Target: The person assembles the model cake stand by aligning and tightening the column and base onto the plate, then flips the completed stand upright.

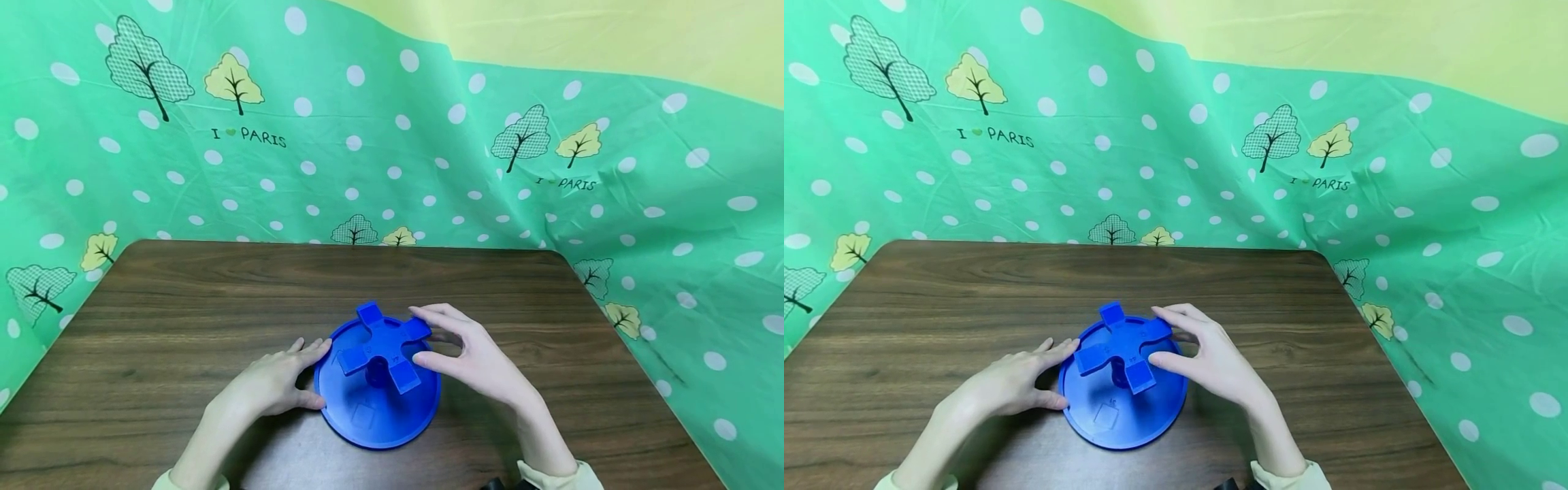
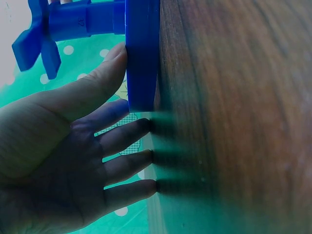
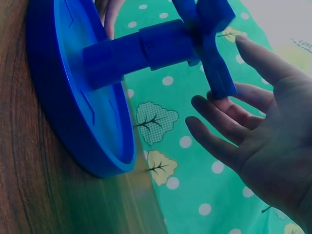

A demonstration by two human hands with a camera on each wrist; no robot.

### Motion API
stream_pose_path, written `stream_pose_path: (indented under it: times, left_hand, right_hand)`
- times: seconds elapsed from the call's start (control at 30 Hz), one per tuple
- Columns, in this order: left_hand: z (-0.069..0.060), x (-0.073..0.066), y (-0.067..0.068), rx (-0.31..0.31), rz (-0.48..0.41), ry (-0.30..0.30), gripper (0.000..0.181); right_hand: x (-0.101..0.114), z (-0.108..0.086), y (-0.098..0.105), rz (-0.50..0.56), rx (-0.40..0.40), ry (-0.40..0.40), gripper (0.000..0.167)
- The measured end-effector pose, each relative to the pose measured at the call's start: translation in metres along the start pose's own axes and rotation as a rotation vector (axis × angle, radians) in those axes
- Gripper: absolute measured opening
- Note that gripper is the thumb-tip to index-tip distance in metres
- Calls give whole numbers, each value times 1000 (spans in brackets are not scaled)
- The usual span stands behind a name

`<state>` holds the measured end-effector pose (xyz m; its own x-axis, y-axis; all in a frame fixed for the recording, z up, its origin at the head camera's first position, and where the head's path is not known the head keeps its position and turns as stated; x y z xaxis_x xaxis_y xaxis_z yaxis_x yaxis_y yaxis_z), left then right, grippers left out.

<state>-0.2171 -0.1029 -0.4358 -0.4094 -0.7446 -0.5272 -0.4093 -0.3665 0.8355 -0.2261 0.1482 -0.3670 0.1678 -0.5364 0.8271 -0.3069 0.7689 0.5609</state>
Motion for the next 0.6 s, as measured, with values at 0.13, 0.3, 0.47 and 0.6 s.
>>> stream_pose_path:
  times: [0.13,0.3,0.47,0.6]
  left_hand:
    - [0,0,0,2,1,0,94]
    - [1,0,-1,0,2,-2,94]
    - [0,1,-1,1,-3,0,94]
    - [0,0,-1,-2,-3,-5,94]
  right_hand:
    - [0,0,3,-5,3,13,51]
    - [0,-1,4,-33,15,35,38]
    - [2,-3,3,-62,37,45,29]
    - [5,-4,2,-67,60,66,28]
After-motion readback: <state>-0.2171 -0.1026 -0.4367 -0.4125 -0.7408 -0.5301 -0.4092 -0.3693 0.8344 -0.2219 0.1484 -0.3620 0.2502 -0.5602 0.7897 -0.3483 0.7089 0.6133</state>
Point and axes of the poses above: each hand's wrist, its own z-axis towards the middle knuckle, its own y-axis out of the back of the hand, x = y × z, the point moved 9 cm from there along z, towards the middle knuckle, and after that the axes turned 11 degrees about -y, right-handed, at the moved point
